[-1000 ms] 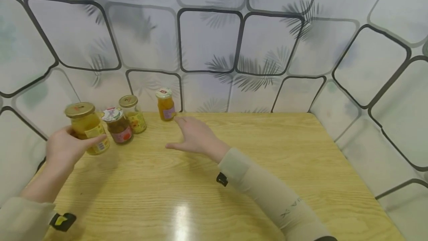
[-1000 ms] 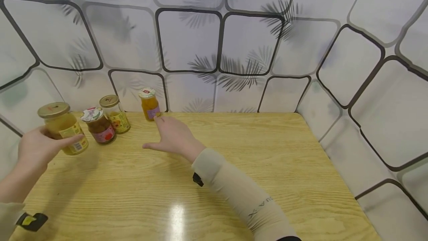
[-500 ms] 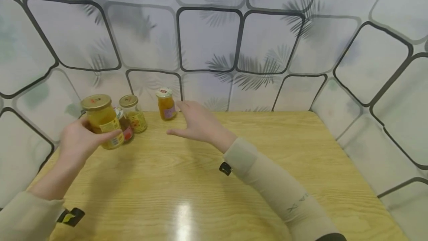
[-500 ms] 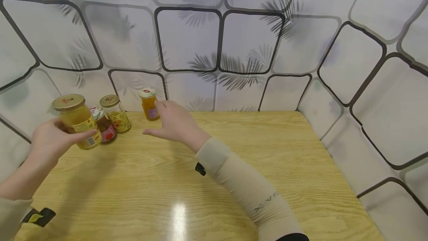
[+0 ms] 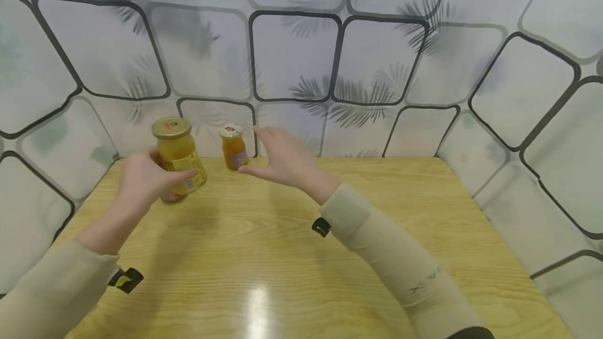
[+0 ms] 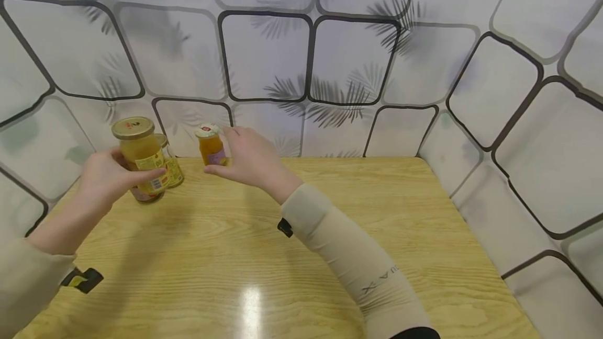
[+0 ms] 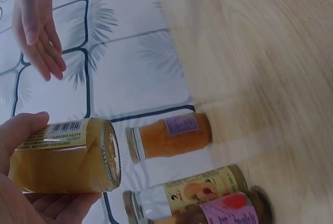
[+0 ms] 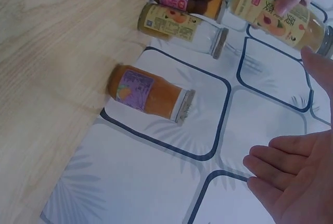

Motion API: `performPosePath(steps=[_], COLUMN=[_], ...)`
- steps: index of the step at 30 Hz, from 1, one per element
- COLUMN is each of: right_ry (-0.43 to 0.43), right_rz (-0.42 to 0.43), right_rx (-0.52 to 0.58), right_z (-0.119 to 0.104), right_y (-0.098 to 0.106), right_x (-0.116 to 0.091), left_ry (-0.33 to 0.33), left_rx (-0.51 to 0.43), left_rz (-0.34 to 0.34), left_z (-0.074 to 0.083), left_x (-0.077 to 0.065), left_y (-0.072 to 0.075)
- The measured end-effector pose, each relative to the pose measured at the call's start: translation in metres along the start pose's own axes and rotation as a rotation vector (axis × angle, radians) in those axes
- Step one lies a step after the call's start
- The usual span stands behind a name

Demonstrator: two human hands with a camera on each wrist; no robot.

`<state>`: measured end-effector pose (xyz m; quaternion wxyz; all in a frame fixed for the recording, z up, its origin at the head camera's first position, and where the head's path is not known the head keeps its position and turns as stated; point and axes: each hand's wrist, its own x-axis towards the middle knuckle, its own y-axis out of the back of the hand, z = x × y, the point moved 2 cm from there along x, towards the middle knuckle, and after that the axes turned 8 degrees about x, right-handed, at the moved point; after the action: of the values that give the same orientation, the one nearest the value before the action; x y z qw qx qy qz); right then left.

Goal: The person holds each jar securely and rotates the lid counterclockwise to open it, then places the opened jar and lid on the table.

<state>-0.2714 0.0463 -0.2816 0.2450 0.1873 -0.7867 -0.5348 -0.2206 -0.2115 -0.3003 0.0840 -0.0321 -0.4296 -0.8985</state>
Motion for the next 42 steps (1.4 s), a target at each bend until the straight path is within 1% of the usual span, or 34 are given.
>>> performPosePath(steps=[3, 7, 10, 14, 18, 22, 29, 33, 38, 42], right_ry=[-0.002, 0.005, 0.02, 0.047, 0.048, 0.029, 0.016, -0.002, 0.005, 0.018], right_rz=[0.029, 0.078, 0.096, 0.118, 0.126, 0.123, 0.134, 0.118, 0.109, 0.11], right_rx=[0.017, 0.006, -0.005, -0.004, -0.018, -0.043, -0.049, -0.057, -0.076, -0.081], right_z=[0.002, 0.004, 0.005, 0.006, 0.008, 0.009, 0.008, 0.009, 0.011, 0.011], right_y=[0.005, 0.013, 0.018, 0.024, 0.03, 0.035, 0.043, 0.045, 0.047, 0.047], right_x=[0.001, 0.003, 0.004, 0.005, 0.005, 0.004, 0.002, 0.001, -0.001, -0.003], left_ry=[-0.017, -0.06, -0.092, -0.161, -0.207, -0.215, -0.231, -0.233, -0.215, -0.203], left_rx=[-0.007, -0.035, -0.067, -0.06, -0.066, -0.098, -0.094, -0.109, -0.096, -0.059], left_rz=[-0.019, -0.033, -0.025, 0.004, -0.016, -0.051, -0.062, -0.081, -0.115, -0.131], left_z=[0.009, 0.022, 0.03, 0.04, 0.048, 0.055, 0.066, 0.071, 0.076, 0.079], left_x=[0.007, 0.015, 0.019, 0.023, 0.027, 0.031, 0.035, 0.035, 0.036, 0.038], left_y=[-0.005, -0.015, -0.023, -0.034, -0.047, -0.06, -0.081, -0.091, -0.103, -0.114])
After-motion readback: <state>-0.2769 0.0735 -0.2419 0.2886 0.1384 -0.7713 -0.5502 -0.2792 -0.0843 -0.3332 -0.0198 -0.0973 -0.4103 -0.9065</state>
